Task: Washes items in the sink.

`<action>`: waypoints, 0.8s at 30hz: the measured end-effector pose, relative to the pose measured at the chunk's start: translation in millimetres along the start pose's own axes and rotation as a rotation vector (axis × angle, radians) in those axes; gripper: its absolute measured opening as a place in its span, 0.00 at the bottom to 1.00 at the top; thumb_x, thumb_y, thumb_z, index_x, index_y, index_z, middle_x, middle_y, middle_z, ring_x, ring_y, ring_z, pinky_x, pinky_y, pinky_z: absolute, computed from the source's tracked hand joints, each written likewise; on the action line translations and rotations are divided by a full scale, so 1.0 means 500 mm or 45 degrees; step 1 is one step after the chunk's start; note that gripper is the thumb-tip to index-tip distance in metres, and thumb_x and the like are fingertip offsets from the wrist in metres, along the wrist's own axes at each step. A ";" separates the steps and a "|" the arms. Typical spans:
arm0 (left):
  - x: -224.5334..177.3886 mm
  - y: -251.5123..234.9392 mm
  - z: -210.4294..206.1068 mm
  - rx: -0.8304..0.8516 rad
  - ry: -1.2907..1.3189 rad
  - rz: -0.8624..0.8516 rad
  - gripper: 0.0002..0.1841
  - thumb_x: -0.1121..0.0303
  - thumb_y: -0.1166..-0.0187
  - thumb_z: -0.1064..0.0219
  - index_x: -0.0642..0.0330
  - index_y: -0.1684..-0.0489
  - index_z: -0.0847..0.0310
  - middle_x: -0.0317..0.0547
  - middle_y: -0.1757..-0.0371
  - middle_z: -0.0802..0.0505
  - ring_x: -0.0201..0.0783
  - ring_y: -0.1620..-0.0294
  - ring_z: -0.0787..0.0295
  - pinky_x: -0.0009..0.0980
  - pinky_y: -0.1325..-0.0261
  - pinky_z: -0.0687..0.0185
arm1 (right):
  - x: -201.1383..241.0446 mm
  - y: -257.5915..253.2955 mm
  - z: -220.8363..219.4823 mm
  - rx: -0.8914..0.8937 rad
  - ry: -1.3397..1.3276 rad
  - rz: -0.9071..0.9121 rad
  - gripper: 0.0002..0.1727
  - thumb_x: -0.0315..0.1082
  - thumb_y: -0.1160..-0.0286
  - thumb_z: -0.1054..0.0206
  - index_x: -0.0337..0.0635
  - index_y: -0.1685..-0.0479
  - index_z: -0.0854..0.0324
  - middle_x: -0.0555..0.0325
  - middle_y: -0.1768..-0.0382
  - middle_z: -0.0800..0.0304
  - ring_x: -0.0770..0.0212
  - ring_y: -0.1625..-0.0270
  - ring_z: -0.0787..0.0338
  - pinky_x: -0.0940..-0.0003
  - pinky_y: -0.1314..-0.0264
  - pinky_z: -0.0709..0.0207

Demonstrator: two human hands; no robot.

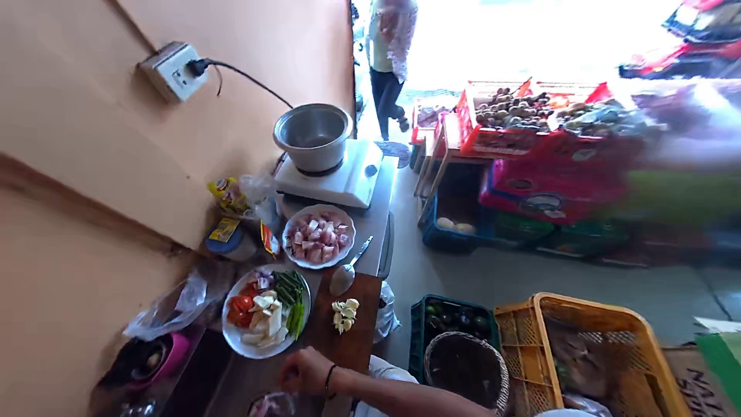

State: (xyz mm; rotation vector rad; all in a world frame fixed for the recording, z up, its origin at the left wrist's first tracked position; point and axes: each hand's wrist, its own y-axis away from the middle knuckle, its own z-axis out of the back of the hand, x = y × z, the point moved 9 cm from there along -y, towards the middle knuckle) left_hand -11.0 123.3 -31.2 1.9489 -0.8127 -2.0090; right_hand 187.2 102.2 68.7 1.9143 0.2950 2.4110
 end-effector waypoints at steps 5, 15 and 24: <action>-0.081 0.022 -0.024 0.210 -0.326 -0.374 0.15 0.72 0.19 0.51 0.61 0.65 0.15 0.29 0.68 0.08 0.22 0.63 0.13 0.24 0.49 0.16 | 0.035 0.029 0.051 -0.035 0.084 -0.019 0.13 0.34 0.24 0.27 0.33 0.50 0.09 0.43 0.56 0.05 0.50 0.51 0.07 0.48 0.38 0.17; -0.154 0.033 -0.041 0.265 -0.563 -0.479 0.12 0.72 0.17 0.40 0.69 0.55 0.10 0.44 0.53 0.07 0.27 0.50 0.14 0.27 0.40 0.20 | 0.063 0.018 0.030 0.023 0.304 -0.049 0.13 0.38 0.23 0.29 0.39 0.49 0.10 0.50 0.54 0.06 0.59 0.54 0.08 0.62 0.46 0.15; -0.182 -0.015 -0.058 0.265 -0.551 -0.352 0.13 0.69 0.15 0.39 0.65 0.48 0.09 0.46 0.46 0.06 0.30 0.44 0.11 0.31 0.33 0.19 | -0.052 -0.026 -0.271 0.680 1.032 -0.209 0.19 0.22 0.12 0.50 0.27 0.30 0.22 0.30 0.25 0.23 0.30 0.25 0.20 0.38 0.29 0.21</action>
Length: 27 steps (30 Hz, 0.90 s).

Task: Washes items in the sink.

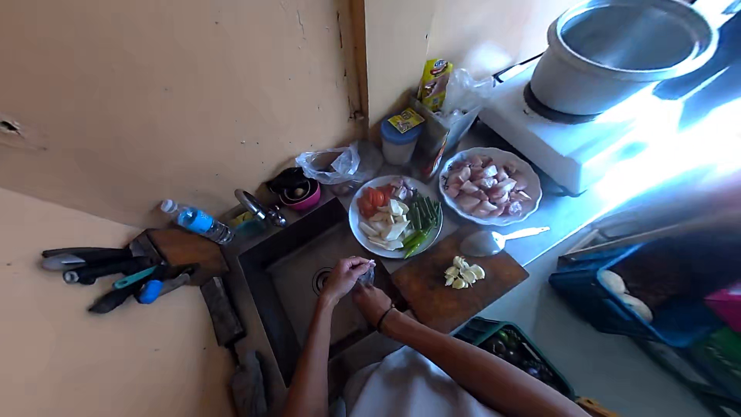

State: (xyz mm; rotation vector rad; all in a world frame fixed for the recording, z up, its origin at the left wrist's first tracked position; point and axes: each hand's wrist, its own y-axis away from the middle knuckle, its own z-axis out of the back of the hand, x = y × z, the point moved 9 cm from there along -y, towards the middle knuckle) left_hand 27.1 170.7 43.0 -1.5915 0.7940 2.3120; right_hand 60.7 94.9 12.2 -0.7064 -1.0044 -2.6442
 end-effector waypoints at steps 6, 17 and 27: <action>-0.002 -0.015 -0.007 0.014 -0.088 0.062 0.13 0.66 0.14 0.38 0.62 0.47 0.08 0.46 0.47 0.06 0.30 0.43 0.12 0.31 0.33 0.21 | -0.009 -0.098 -0.074 -0.013 0.118 0.000 0.24 0.27 0.08 0.57 0.23 0.22 0.31 0.25 0.23 0.26 0.28 0.26 0.19 0.38 0.30 0.22; 0.291 0.074 -0.018 -0.287 -0.215 0.784 0.30 0.63 0.23 0.31 0.67 0.22 0.29 0.68 0.31 0.15 0.61 0.29 0.17 0.60 0.28 0.23 | -0.106 -0.063 -0.025 0.042 -0.055 -0.484 0.26 0.25 0.22 0.34 0.28 0.24 0.27 0.29 0.21 0.28 0.33 0.23 0.20 0.40 0.26 0.22; 0.314 0.152 -0.040 -0.442 -0.023 0.839 0.19 0.64 0.15 0.38 0.68 0.34 0.21 0.64 0.41 0.11 0.57 0.37 0.13 0.57 0.32 0.21 | -0.105 -0.093 -0.020 0.199 0.056 -0.482 0.19 0.35 0.19 0.35 0.33 0.35 0.17 0.36 0.29 0.17 0.39 0.24 0.18 0.41 0.23 0.25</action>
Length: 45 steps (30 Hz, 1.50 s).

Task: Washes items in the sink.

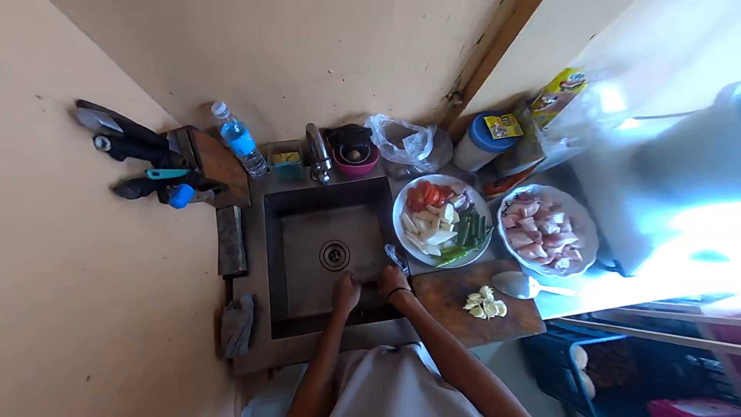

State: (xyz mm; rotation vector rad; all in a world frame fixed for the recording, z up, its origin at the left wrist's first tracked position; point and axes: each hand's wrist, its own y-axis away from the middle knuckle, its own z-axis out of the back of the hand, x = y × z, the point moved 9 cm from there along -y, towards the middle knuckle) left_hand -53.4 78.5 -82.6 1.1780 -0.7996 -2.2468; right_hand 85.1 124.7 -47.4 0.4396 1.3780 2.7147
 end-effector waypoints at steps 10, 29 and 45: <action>0.030 0.074 0.052 -0.203 0.617 -0.083 0.16 0.68 0.08 0.47 0.73 0.38 0.23 0.49 0.64 0.09 0.37 0.64 0.12 0.38 0.52 0.14 | 0.022 -0.012 -0.097 0.126 0.108 0.289 0.24 0.39 0.14 0.38 0.34 0.25 0.22 0.34 0.24 0.21 0.35 0.19 0.23 0.36 0.16 0.34; 0.035 0.114 0.106 0.033 -0.028 -0.154 0.15 0.65 0.11 0.41 0.69 0.43 0.16 0.60 0.48 0.10 0.51 0.46 0.12 0.50 0.35 0.20 | 0.071 0.066 -0.047 0.188 0.415 0.232 0.17 0.27 0.15 0.42 0.29 0.33 0.19 0.33 0.28 0.18 0.33 0.25 0.18 0.35 0.29 0.23; 0.005 0.116 0.119 0.125 0.080 -0.251 0.10 0.70 0.19 0.33 0.69 0.51 0.13 0.52 0.50 0.10 0.38 0.51 0.13 0.37 0.44 0.17 | 0.043 0.075 -0.057 0.271 0.126 0.380 0.21 0.19 0.20 0.41 0.22 0.29 0.24 0.28 0.21 0.28 0.28 0.20 0.26 0.32 0.22 0.30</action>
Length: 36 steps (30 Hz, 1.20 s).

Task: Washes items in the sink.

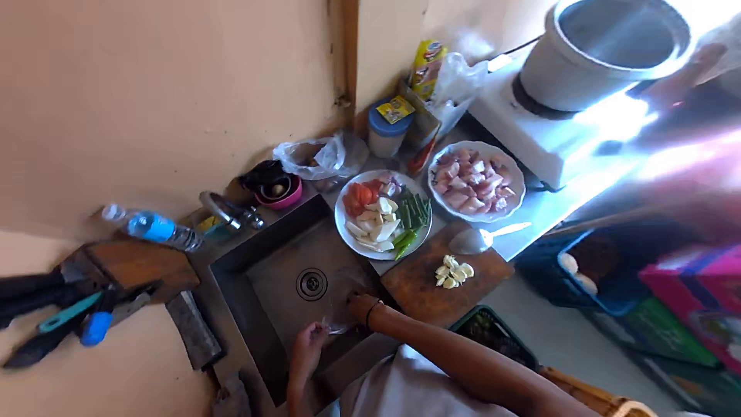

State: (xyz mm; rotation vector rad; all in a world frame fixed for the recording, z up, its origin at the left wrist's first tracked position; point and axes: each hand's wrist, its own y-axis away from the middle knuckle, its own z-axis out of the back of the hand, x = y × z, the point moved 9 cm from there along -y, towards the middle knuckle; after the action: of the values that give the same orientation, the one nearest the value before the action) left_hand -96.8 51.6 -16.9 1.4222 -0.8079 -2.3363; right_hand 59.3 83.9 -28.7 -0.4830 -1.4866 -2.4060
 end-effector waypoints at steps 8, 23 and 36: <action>-0.004 0.010 -0.029 0.465 -0.446 -0.119 0.11 0.71 0.19 0.33 0.69 0.48 0.12 0.59 0.35 0.13 0.47 0.33 0.15 0.43 0.27 0.20 | 0.007 -0.039 0.092 -0.229 -0.198 -0.072 0.24 0.27 0.16 0.41 0.28 0.23 0.26 0.30 0.17 0.32 0.30 0.14 0.34 0.30 0.17 0.37; -0.076 -0.119 -0.264 0.686 -0.626 -0.246 0.20 0.67 0.18 0.34 0.70 0.33 0.19 0.65 0.34 0.12 0.55 0.28 0.17 0.52 0.21 0.29 | -0.019 0.112 0.061 -0.069 -0.093 -0.191 0.15 0.24 0.22 0.37 0.28 0.40 0.17 0.29 0.37 0.14 0.28 0.33 0.15 0.29 0.37 0.20; -0.020 -0.016 -0.031 0.435 -0.155 0.039 0.15 0.69 0.13 0.42 0.73 0.44 0.15 0.59 0.48 0.09 0.46 0.44 0.12 0.46 0.33 0.20 | -0.037 -0.025 0.179 -0.208 -0.270 -0.195 0.22 0.23 0.20 0.39 0.27 0.28 0.24 0.27 0.29 0.20 0.29 0.24 0.21 0.34 0.22 0.30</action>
State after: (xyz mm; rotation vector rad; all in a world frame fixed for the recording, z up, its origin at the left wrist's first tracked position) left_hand -77.9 58.4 -19.9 1.3877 -1.3056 -2.3619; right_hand 83.2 170.9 -9.2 -0.7037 -1.4628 -2.6826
